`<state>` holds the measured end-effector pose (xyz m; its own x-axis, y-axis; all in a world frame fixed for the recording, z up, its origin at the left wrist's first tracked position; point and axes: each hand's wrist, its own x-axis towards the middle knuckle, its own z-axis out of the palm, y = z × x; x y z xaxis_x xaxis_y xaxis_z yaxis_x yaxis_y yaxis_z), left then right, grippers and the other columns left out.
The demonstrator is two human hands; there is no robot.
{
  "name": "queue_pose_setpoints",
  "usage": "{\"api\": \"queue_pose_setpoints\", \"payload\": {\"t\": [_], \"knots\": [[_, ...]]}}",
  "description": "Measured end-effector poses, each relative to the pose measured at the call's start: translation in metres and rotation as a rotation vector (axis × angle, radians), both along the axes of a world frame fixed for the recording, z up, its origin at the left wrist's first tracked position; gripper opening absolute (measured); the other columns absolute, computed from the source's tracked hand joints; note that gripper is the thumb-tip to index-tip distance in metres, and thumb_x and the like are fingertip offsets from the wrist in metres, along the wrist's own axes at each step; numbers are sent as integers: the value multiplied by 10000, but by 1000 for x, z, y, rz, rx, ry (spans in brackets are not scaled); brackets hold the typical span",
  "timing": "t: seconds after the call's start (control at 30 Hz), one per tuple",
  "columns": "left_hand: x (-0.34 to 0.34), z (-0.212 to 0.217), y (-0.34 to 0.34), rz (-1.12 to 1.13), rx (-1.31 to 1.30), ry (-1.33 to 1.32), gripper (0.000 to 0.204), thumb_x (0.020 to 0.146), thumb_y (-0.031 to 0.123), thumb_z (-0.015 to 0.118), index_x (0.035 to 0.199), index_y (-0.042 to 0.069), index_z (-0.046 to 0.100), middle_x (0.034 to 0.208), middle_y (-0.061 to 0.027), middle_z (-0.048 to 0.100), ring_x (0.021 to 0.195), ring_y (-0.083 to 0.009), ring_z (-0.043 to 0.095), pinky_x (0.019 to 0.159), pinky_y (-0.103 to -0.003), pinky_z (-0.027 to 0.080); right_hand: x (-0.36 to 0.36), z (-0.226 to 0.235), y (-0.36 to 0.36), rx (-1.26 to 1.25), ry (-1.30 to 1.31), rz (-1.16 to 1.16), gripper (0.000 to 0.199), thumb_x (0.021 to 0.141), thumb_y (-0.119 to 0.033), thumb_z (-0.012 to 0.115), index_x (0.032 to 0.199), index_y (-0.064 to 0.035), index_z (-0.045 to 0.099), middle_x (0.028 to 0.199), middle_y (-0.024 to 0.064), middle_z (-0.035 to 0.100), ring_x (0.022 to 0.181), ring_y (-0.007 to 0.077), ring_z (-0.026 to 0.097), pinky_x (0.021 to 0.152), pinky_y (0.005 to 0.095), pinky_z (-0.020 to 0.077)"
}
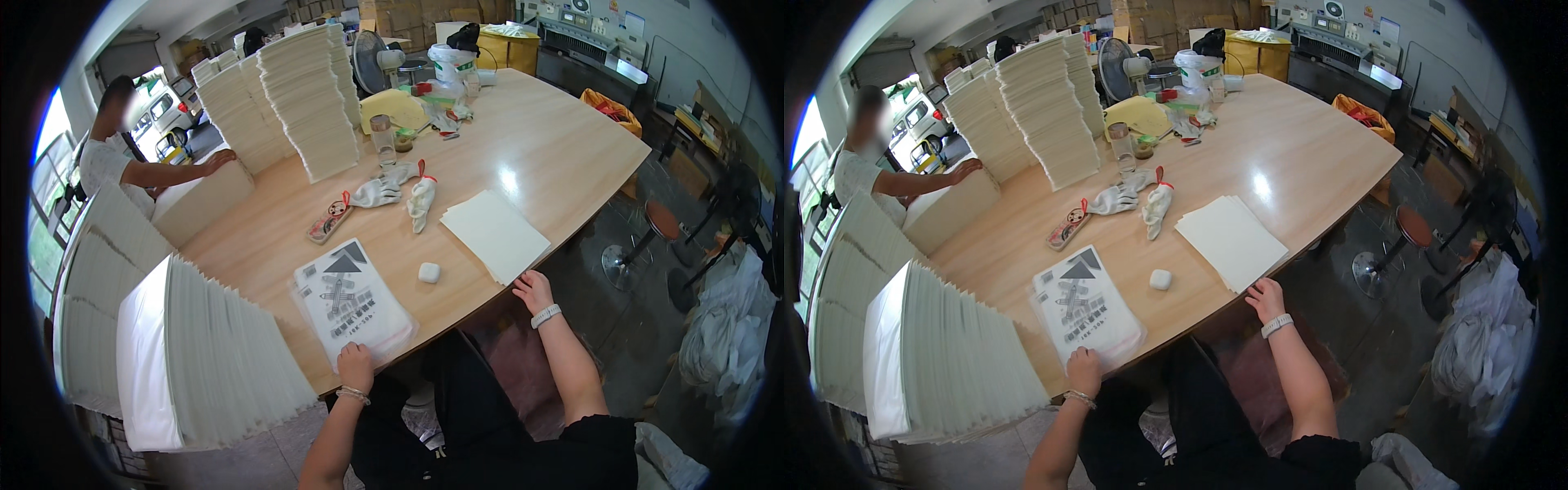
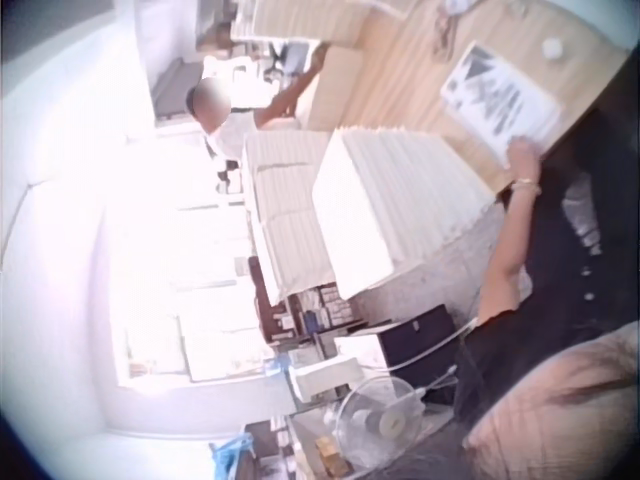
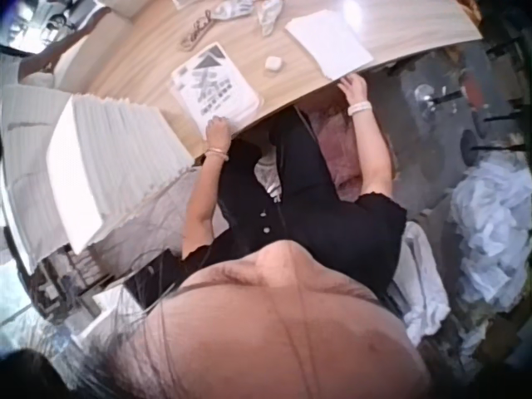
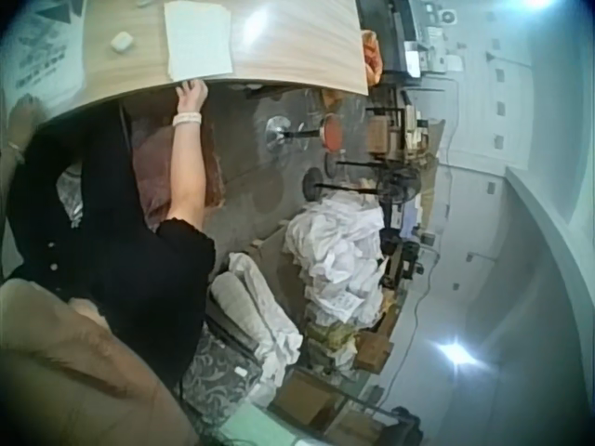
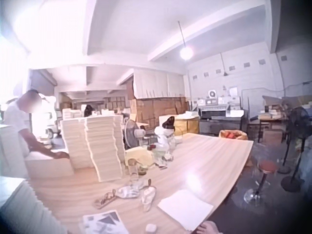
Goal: The person repeatedly picks up a single white paper sheet from a large stack on the left and places it onto a smaller stack on the right. The person continues this repetitive stacking action throughout the clip, gradually building the smaller stack.
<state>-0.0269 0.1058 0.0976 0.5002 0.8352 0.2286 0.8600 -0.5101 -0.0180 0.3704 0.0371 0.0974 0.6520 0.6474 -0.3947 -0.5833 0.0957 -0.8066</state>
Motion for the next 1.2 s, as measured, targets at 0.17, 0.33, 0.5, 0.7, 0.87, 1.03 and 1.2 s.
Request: {"api": "queue_pose_setpoints", "payload": {"t": [0.17,0.33,0.5,0.7,0.87,1.03,1.2], "knots": [[-10,4,-1,-55,-22,-209,75,641,36,510,715,34,514,819,-111,510,795,-276,485,689,-353,415,14,-4,12,69,166,-26,99,808,-191,462,837,-97,462,769,35,451,734,193,481,613,338,419],[-20,-5,2,-65,2,-411,57,703,76,519,748,41,511,877,-105,526,853,-282,473,733,-355,407,50,10,40,-19,39,76,150,812,-245,479,844,-99,495,619,4,489,510,102,475,397,210,356],[-27,15,3,56,-176,-413,92,733,106,502,805,49,506,849,-107,534,836,-273,481,731,-354,403,25,36,20,107,-387,73,125,805,-158,466,900,-79,484,624,-6,478,450,68,428,350,185,314],[-30,-2,9,-3,-145,-386,104,746,116,480,807,39,515,850,-115,534,816,-282,482,722,-359,406,-90,70,-81,295,-404,413,316,771,-99,480,1061,17,434,912,74,552,747,137,546,652,257,456],[-40,-6,8,-56,-109,-401,158,730,109,496,863,28,521,906,-127,535,868,-281,481,748,-347,404,-154,62,-112,132,37,722,369,741,-71,492,1093,14,425,994,94,538,868,179,539,755,294,439],[-40,1,-6,249,66,-478,241,719,181,541,885,7,523,838,-153,558,823,-288,525,725,-347,429,-167,42,-119,76,67,520,272,764,-93,457,1033,-59,440,774,-2,519,552,68,461,425,165,333],[-51,-7,3,320,-810,-1059,251,803,186,482,921,-35,485,736,-127,592,634,-248,596,567,-308,479,-181,37,-122,70,146,476,245,785,-86,447,1030,-78,434,752,-12,497,504,55,400,410,166,304]]}}
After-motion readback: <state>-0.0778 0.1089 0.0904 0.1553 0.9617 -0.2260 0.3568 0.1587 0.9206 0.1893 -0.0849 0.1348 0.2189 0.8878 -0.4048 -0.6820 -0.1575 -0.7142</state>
